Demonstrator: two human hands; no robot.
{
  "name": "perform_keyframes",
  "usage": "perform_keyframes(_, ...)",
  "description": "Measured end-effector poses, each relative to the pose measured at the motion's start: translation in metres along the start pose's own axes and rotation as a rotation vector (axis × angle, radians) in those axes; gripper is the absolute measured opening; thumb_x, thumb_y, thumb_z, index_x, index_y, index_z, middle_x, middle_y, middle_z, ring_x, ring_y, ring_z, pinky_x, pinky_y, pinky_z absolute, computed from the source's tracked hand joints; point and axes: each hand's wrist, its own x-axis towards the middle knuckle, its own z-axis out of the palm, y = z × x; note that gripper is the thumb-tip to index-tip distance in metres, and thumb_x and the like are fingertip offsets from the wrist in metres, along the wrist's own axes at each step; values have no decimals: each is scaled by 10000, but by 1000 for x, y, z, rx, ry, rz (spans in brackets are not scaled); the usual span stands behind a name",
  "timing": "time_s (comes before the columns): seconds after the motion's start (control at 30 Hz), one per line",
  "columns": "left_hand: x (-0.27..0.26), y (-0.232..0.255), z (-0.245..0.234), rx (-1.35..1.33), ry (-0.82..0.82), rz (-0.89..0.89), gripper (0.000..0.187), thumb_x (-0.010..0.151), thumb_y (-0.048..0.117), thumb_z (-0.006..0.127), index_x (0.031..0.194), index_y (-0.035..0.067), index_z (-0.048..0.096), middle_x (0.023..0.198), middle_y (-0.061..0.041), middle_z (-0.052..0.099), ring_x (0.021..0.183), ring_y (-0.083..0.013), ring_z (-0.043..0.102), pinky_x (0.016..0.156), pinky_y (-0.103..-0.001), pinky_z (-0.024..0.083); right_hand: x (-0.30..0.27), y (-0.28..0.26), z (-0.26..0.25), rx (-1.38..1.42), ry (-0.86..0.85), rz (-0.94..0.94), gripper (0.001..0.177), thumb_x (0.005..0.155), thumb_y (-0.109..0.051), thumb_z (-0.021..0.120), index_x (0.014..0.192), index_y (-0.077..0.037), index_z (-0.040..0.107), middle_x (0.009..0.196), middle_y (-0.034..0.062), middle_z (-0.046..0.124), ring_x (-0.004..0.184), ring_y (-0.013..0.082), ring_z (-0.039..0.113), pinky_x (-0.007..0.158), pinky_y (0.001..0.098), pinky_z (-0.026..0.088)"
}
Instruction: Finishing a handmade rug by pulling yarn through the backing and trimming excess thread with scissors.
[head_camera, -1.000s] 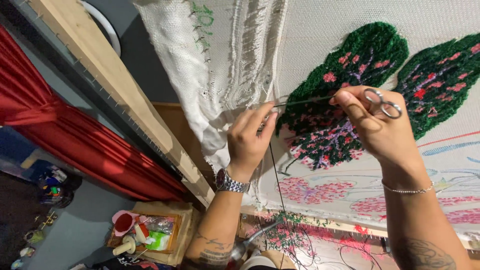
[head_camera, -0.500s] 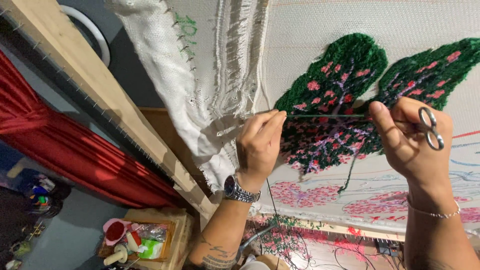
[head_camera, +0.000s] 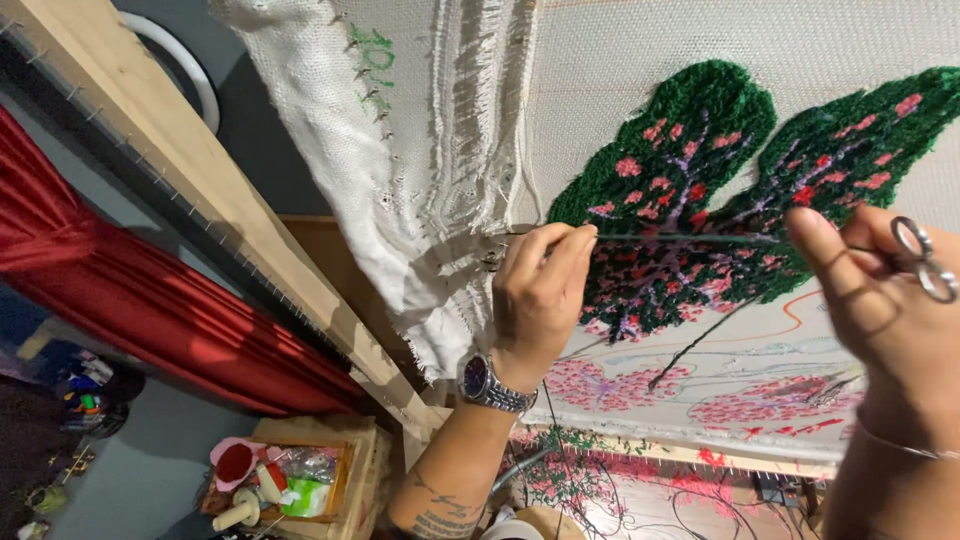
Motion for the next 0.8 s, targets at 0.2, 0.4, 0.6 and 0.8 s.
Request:
perform_keyframes(0.2,-13,9,6,38,-106,25,157,984,137,746,1138,106,732,1071,-40,674,1000,-241,638,867,-386,513,-26,191,-43,349,-234,271,404,1070,-257,672,758,-86,479,646,-77,422,616,24,349,568,233,249)
perform_keyframes(0.4,-9,47,14,91,-117,189,246,924,314,735,1108,150,729,1033,-5,683,1020,-244,623,914,-424,420,-51,225,-69,380,-442,343,194,1033,-189,681,964,-16,734,594,-43,480,593,50,364,531,249,256)
perform_keyframes(0.6,-36,47,41,-387,-431,99,245,1029,288,704,1195,111,734,966,-17,697,821,-131,664,763,-285,502,-35,112,-38,181,-723,220,233,865,-75,666,1059,-1,772,945,65,785,880,102,683,784,263,546)
perform_keyframes(0.8,-23,-2,-15,-349,-288,-164,100,964,162,756,1036,103,791,856,-17,722,697,-93,655,580,-242,510,-38,187,-61,310,-609,226,188,903,-66,698,1051,-7,799,989,107,803,959,162,734,877,306,559)
